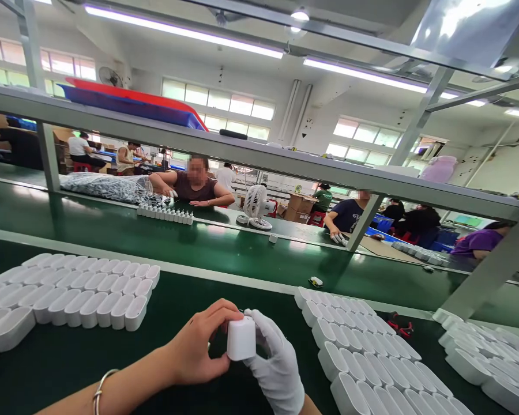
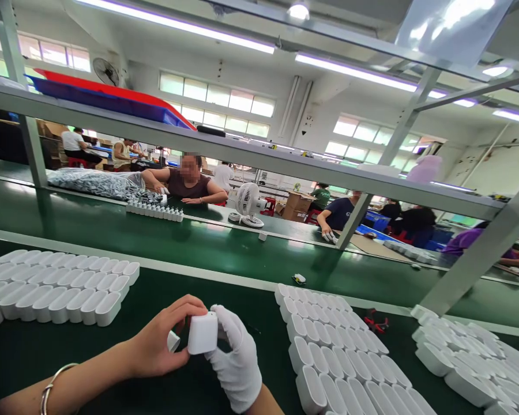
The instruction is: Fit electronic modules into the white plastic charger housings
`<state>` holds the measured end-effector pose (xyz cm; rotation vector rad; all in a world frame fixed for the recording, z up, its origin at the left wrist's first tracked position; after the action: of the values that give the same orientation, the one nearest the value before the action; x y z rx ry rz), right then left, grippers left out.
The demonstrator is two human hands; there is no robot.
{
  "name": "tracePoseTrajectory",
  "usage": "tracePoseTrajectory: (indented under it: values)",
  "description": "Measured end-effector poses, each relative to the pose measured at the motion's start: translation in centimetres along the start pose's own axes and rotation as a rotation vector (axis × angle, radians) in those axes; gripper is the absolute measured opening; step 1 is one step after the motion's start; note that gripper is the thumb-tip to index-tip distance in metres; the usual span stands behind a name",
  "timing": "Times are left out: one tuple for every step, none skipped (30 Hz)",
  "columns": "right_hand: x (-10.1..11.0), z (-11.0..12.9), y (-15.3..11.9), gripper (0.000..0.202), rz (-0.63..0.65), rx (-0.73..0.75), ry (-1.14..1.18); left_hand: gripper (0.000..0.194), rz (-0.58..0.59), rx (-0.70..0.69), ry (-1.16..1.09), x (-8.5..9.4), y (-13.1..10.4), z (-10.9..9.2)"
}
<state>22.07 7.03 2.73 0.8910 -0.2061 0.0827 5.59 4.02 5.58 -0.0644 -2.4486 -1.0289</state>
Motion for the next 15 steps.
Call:
tracePoseTrajectory:
  values:
    - [-0.4,-0.3,0.2,0.053,-0.008,-0.083,0.077,0.049,0.043,0.081,-0.063,0.1,0.3,0.3]
    - [-0.8,-0.6,0.2,0.054,-0.012,-0.164,0.156,0.050,0.076,0.150,-0.118,0.1,0.6,0.7]
    - [-1.2,-0.9,0.2,0.054,-0.013,-0.241,0.226,0.050,0.097,0.208,-0.167,0.2,0.7,1.0]
    - [-1.6,-1.1,0.1,0.054,-0.012,-0.313,0.283,0.048,0.108,0.259,-0.208,0.2,0.8,1.4]
    - [-1.8,-1.4,0.1,0.055,-0.016,-0.376,0.328,0.046,0.109,0.304,-0.243,0.2,0.8,1.7]
    - [-2.0,-1.5,0.0,0.055,-0.021,-0.430,0.362,0.042,0.101,0.343,-0.276,0.2,0.7,2.0]
    - [-2.0,-1.6,0.0,0.056,-0.025,-0.473,0.386,0.038,0.086,0.377,-0.307,0.1,0.6,2.3]
    - [-2.0,-1.6,0.0,0.057,-0.027,-0.506,0.403,0.033,0.067,0.407,-0.337,0.0,0.5,2.5]
    - [-2.0,-1.6,0.0,0.058,-0.026,-0.531,0.409,0.030,0.048,0.436,-0.367,-0.1,0.4,2.6]
    - [-1.9,-1.5,0.1,0.059,-0.018,-0.553,0.407,0.027,0.030,0.462,-0.400,-0.3,0.3,2.8]
    - [-1.8,-1.4,0.2,0.059,-0.009,-0.574,0.399,0.027,0.011,0.486,-0.434,-0.5,0.2,2.9]
    - [-1.7,-1.2,0.3,0.059,0.000,-0.595,0.389,0.028,-0.010,0.509,-0.472,-0.7,0.1,2.9]
    - [-1.7,-1.0,0.4,0.058,0.006,-0.618,0.382,0.030,-0.032,0.530,-0.512,-0.9,-0.1,3.0]
    - [-1.6,-0.8,0.5,0.058,0.006,-0.639,0.377,0.032,-0.058,0.550,-0.557,-1.0,-0.2,3.1]
    - [-1.5,-0.6,0.5,0.058,0.003,-0.657,0.374,0.035,-0.079,0.568,-0.602,-1.2,-0.3,3.1]
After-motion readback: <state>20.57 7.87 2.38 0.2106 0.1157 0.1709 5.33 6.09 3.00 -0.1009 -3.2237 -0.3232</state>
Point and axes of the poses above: each hand's wrist, its own y-axis towards the middle knuckle, its own x-axis out of the back of the hand, z = x × y, the point moved 4 cm from there along y, towards the middle knuckle, and after that the axes turned 9 degrees about -z, right-handed, at the moved point
